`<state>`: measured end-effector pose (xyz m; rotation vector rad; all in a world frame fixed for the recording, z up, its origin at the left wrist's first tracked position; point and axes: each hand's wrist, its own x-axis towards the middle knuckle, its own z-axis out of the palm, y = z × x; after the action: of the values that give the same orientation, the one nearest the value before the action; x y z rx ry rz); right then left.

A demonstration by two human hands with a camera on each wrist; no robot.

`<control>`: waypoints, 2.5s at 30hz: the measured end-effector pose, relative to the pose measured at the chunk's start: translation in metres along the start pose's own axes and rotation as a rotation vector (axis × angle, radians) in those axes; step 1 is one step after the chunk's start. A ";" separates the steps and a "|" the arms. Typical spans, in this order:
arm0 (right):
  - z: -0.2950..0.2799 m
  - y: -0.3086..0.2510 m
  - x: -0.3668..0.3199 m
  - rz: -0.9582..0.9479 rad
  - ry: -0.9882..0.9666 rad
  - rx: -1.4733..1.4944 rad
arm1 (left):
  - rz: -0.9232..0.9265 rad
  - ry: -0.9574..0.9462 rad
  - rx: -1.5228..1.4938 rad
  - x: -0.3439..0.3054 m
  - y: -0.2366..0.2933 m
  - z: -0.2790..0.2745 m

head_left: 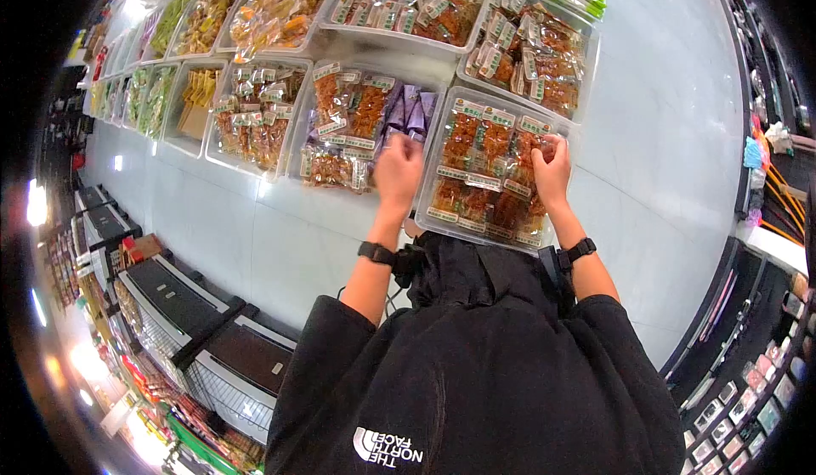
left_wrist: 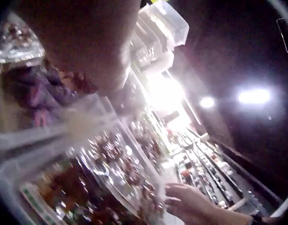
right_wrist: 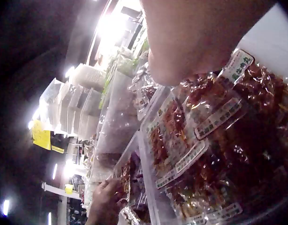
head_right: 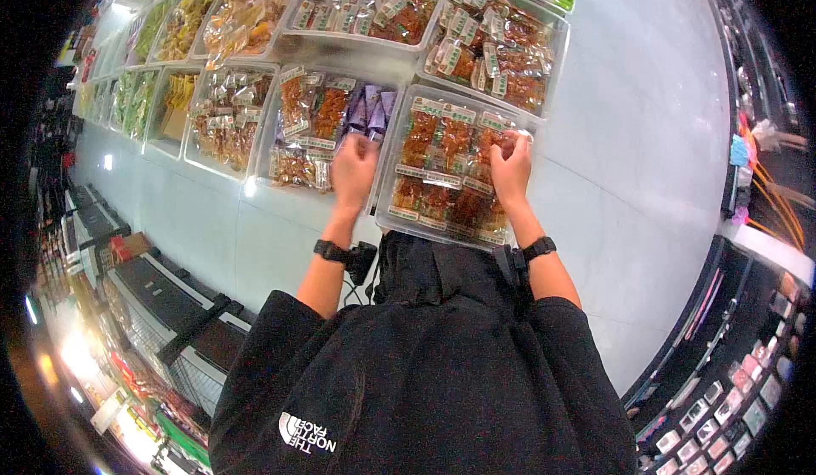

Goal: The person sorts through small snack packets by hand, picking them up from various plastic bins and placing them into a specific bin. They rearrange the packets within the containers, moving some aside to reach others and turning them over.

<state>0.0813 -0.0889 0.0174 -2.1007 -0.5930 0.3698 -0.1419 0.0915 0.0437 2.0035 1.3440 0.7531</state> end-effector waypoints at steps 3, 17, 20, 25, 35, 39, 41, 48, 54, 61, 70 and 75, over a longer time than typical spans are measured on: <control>0.017 -0.014 -0.007 -0.010 -0.059 0.080 | -0.179 0.044 0.051 0.014 -0.038 -0.028; 0.107 -0.085 -0.035 -0.088 -0.599 0.188 | 0.211 0.006 0.556 0.020 -0.052 -0.021; 0.121 -0.083 -0.035 -0.065 -0.664 0.164 | 0.247 0.044 0.503 0.021 -0.055 -0.021; 0.147 -0.083 -0.033 0.191 -0.687 0.362 | 0.369 0.103 0.399 0.020 -0.035 -0.029; 0.104 -0.086 0.000 0.465 -0.694 0.771 | 0.852 -0.148 0.063 -0.026 0.034 -0.014; 0.063 -0.062 0.004 0.322 -0.497 0.725 | 0.966 -0.354 -0.033 -0.043 0.053 0.007; 0.030 -0.044 0.003 0.392 -0.464 0.795 | 1.073 -0.458 -0.052 -0.049 0.064 0.022; -0.073 0.011 0.014 0.229 -0.229 0.320 | 1.463 -0.684 0.031 -0.060 0.113 0.095; -0.072 0.061 0.048 0.257 -0.157 0.127 | 1.531 -0.665 0.154 -0.072 0.124 0.144; -0.070 0.042 0.053 0.080 -0.147 -0.205 | 1.508 -0.677 0.222 -0.081 0.114 0.156; -0.064 0.036 0.048 -0.112 -0.079 -0.363 | 1.441 -0.771 0.239 -0.085 0.110 0.165; -0.062 0.024 0.040 -0.185 -0.050 -0.500 | 1.394 -0.767 -0.087 -0.067 0.106 0.156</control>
<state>0.1506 -0.1216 0.0302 -2.4855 -0.9816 0.1793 0.0139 -0.0298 0.0118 2.5520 -0.6396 0.4037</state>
